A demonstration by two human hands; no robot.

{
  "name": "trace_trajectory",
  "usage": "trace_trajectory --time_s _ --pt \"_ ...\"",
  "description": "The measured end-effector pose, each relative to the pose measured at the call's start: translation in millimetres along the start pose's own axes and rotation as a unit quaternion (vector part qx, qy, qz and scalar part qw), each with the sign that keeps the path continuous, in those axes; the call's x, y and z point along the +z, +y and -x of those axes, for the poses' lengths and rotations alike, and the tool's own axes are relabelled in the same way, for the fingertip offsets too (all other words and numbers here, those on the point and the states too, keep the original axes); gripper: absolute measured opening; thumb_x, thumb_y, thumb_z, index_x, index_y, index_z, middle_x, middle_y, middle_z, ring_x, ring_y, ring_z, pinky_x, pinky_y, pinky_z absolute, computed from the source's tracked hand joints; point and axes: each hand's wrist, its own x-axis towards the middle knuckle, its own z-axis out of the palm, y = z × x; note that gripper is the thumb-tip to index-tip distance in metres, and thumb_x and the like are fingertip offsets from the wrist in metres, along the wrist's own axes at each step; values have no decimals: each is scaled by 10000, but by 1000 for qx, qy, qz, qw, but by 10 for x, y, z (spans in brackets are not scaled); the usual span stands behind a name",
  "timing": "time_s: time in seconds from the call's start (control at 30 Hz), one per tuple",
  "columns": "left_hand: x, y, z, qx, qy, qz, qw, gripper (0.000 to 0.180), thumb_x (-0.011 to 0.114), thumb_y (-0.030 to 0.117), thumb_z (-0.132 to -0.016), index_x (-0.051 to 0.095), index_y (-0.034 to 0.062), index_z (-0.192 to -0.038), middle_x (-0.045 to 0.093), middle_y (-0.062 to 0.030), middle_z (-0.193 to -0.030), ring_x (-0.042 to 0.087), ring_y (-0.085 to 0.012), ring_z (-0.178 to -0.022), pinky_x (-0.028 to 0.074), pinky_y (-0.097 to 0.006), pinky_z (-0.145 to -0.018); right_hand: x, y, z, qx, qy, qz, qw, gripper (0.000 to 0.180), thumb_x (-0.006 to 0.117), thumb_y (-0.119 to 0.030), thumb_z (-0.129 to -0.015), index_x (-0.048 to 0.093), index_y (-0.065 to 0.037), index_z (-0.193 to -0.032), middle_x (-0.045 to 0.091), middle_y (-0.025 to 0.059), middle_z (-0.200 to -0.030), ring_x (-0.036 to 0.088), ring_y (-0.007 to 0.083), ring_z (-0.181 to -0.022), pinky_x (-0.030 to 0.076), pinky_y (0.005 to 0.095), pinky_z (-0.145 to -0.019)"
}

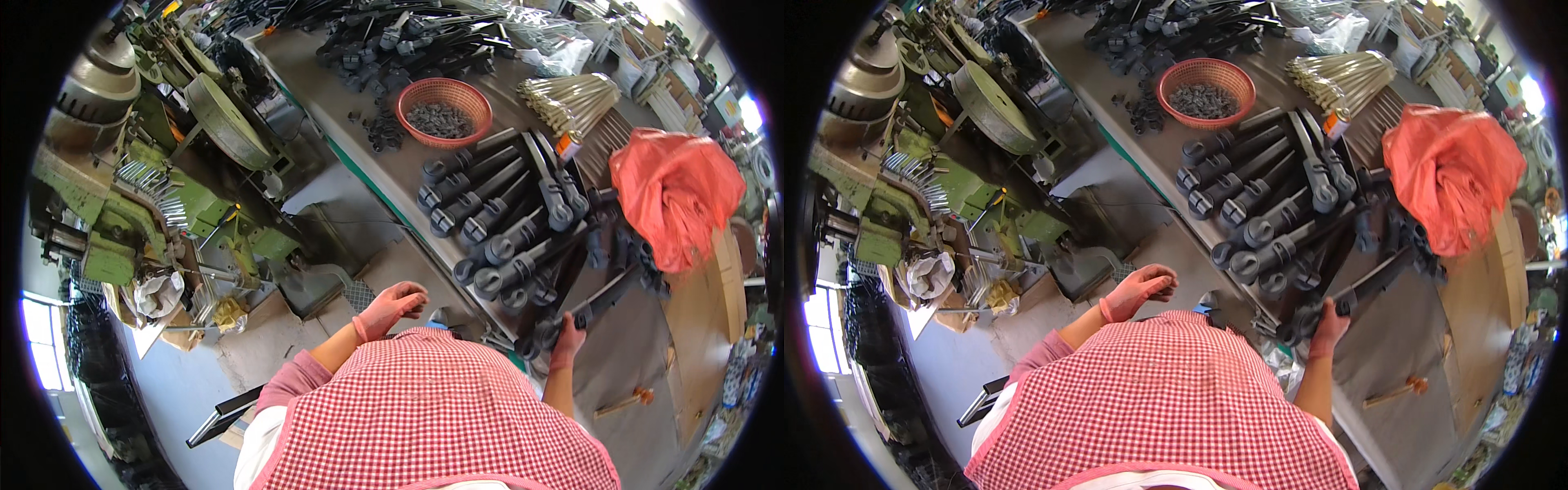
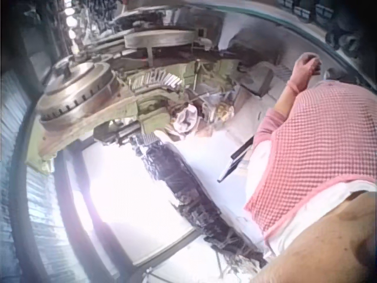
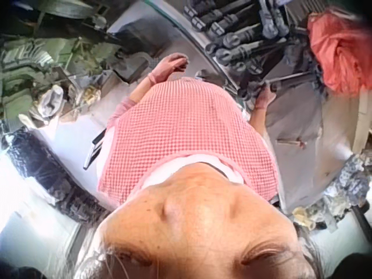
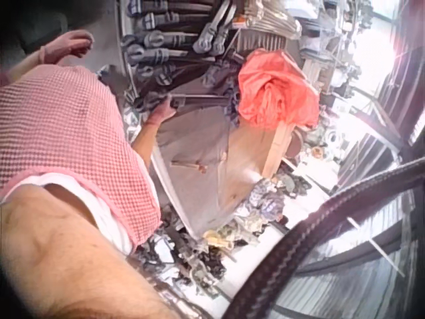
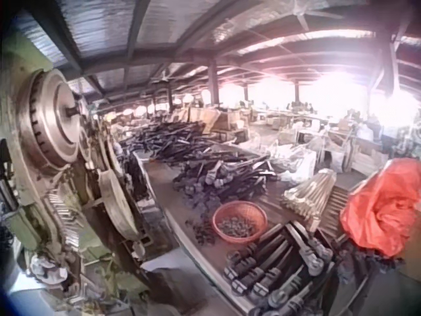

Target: The person picks small black metal components from a red basket and attaches them to long metal rods using a press machine. The person handles each rod individually, aligns the parts, and operates the press to secure the components before placing the finished rods aside.

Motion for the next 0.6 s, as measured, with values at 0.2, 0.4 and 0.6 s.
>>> trace_trajectory --time_s 0.2,0.4,0.6 --pt "233 695 -1057 158 -113 51 980 365 575 314 -1002 547 52 -1255 633 -43 -1115 604 -148 -1027 493 -312 -924 1579 -714 688 -82 -287 62 953 356 716 -34 -794 545 -53 -1107 575 -6 -933 542 95 -714 477 266 -648" --pt "-893 1356 -1406 177 -34 305 935 426 564 424 -977 540 83 -1230 641 -69 -856 671 -230 -836 560 -436 -849 3544 -447 1093 -16 -599 68 797 426 761 -231 -829 555 11 -1112 626 62 -855 574 128 -783 502 314 -744" --pt "-2054 1485 -1241 159 67 442 880 356 644 365 -948 550 67 -1119 580 -61 -805 621 -218 -752 552 -460 -883 5526 102 269 -358 -457 356 732 252 677 -339 -851 635 -99 -917 699 161 -862 658 374 -855 527 441 -738"
